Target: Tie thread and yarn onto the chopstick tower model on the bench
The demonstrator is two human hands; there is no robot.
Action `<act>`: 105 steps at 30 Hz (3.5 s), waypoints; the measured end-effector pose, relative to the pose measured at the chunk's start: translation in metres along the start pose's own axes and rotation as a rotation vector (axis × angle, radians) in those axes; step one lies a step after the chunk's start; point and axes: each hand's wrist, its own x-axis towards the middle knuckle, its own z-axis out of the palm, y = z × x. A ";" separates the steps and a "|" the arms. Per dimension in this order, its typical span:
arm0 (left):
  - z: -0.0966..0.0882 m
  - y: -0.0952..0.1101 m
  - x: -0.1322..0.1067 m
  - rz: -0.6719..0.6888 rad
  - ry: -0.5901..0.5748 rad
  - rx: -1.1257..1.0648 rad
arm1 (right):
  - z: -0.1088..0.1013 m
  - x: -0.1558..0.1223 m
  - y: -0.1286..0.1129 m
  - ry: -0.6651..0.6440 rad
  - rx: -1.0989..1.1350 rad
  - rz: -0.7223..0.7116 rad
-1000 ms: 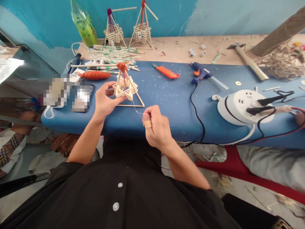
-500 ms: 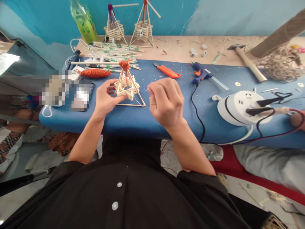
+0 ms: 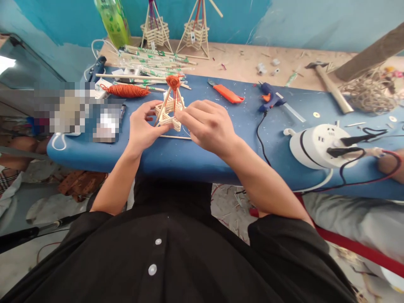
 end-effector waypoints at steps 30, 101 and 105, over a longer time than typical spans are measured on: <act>-0.002 -0.005 0.001 -0.017 -0.047 -0.106 | 0.023 -0.017 -0.026 0.174 0.076 -0.003; 0.005 -0.026 0.017 -0.036 0.000 -0.152 | 0.002 0.046 -0.230 -0.402 1.344 -0.129; 0.004 -0.024 0.017 -0.039 0.002 -0.152 | 0.001 0.045 -0.227 -0.364 1.434 -0.088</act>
